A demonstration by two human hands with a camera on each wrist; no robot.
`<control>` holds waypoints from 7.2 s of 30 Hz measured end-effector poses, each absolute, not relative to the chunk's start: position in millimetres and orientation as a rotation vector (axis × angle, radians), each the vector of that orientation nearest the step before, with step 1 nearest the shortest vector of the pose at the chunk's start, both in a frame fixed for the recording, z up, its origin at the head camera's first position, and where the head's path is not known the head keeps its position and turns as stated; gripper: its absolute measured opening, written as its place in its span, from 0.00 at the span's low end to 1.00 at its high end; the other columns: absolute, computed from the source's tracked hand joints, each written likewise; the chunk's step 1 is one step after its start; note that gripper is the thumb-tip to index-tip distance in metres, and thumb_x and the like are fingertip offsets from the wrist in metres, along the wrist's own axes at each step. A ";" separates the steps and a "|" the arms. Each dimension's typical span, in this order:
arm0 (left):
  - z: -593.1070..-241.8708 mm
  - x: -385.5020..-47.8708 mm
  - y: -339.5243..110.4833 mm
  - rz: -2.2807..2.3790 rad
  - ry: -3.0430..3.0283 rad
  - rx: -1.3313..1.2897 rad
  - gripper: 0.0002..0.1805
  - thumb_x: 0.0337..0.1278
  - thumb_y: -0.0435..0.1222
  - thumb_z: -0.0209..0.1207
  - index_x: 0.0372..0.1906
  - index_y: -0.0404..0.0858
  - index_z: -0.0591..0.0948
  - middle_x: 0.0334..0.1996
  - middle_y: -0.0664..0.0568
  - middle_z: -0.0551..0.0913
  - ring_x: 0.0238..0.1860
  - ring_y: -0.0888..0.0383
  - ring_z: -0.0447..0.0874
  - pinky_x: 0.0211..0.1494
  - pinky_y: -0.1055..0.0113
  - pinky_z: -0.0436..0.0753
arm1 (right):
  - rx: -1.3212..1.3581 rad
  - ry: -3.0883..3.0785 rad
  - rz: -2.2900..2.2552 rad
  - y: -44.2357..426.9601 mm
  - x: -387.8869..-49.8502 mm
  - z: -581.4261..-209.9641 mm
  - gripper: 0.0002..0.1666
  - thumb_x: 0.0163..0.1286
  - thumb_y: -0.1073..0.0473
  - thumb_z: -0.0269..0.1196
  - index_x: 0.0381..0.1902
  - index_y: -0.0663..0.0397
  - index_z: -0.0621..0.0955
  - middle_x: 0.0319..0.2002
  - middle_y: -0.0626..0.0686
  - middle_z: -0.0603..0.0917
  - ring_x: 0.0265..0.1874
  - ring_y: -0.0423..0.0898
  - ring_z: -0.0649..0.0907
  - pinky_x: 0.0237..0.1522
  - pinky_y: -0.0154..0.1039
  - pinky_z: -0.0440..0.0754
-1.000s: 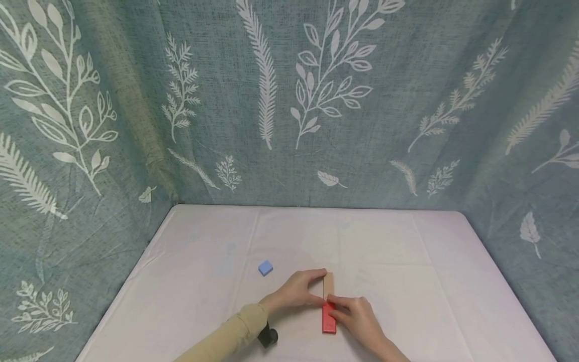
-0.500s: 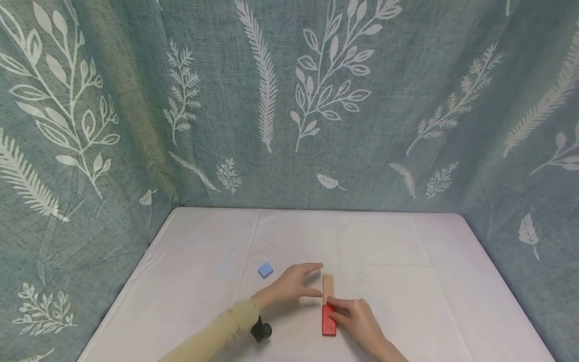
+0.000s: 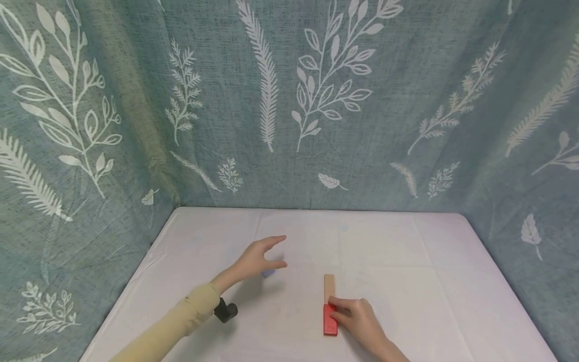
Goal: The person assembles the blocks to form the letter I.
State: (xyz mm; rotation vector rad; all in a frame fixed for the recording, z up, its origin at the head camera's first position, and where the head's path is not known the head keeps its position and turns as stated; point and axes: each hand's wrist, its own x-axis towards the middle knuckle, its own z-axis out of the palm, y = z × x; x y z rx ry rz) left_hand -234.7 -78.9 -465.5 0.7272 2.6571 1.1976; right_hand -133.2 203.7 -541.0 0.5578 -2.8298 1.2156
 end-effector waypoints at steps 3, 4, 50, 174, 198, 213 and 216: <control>-463.3 -237.5 -90.8 1.259 2.681 0.658 0.37 0.51 0.41 0.67 0.67 0.37 0.68 0.67 0.44 0.70 0.69 0.45 0.65 0.69 0.49 0.70 | 0.572 -2.823 1.208 205.0 -133.1 -541.5 0.18 0.55 0.61 0.70 0.46 0.57 0.85 0.45 0.52 0.87 0.48 0.47 0.84 0.46 0.39 0.86; -463.6 -237.9 -93.8 1.273 2.690 0.640 0.37 0.51 0.41 0.67 0.66 0.36 0.68 0.66 0.44 0.70 0.68 0.45 0.66 0.69 0.49 0.70 | 0.573 -2.821 1.211 205.3 -133.1 -541.7 0.18 0.55 0.61 0.70 0.46 0.57 0.85 0.45 0.52 0.87 0.48 0.47 0.84 0.46 0.39 0.86; -548.3 -206.6 -109.5 1.393 3.008 0.300 0.18 0.43 0.34 0.70 0.43 0.33 0.84 0.43 0.41 0.86 0.47 0.45 0.86 0.50 0.55 0.84 | 0.574 -2.817 1.206 205.3 -133.3 -541.0 0.18 0.54 0.62 0.70 0.45 0.58 0.85 0.45 0.52 0.87 0.47 0.46 0.85 0.45 0.38 0.86; -442.8 -270.0 -25.4 1.611 2.833 0.584 0.17 0.55 0.30 0.63 0.52 0.33 0.81 0.51 0.43 0.83 0.53 0.48 0.82 0.57 0.63 0.82 | 0.542 -2.846 1.298 203.6 -135.2 -537.9 0.19 0.55 0.63 0.69 0.46 0.60 0.84 0.46 0.55 0.86 0.49 0.51 0.84 0.45 0.37 0.86; -454.5 -268.5 8.2 1.607 2.780 0.627 0.16 0.55 0.29 0.62 0.51 0.33 0.82 0.51 0.43 0.84 0.53 0.49 0.83 0.56 0.66 0.82 | 0.543 -2.849 1.293 204.3 -136.7 -541.5 0.19 0.55 0.62 0.69 0.47 0.59 0.85 0.46 0.53 0.86 0.49 0.48 0.84 0.46 0.37 0.86; -472.2 -267.3 17.0 1.559 2.781 0.615 0.16 0.55 0.29 0.62 0.51 0.34 0.82 0.50 0.44 0.84 0.52 0.50 0.83 0.55 0.65 0.83 | 0.604 -2.796 1.270 204.5 -137.1 -540.9 0.19 0.56 0.59 0.69 0.45 0.60 0.85 0.44 0.55 0.87 0.46 0.47 0.85 0.42 0.35 0.87; -473.4 -265.8 19.1 1.562 2.772 0.614 0.16 0.55 0.29 0.62 0.51 0.34 0.82 0.50 0.44 0.84 0.52 0.50 0.83 0.55 0.65 0.83 | 0.591 -2.813 1.274 204.7 -137.3 -540.3 0.19 0.56 0.58 0.69 0.46 0.60 0.85 0.45 0.54 0.87 0.47 0.46 0.85 0.43 0.36 0.86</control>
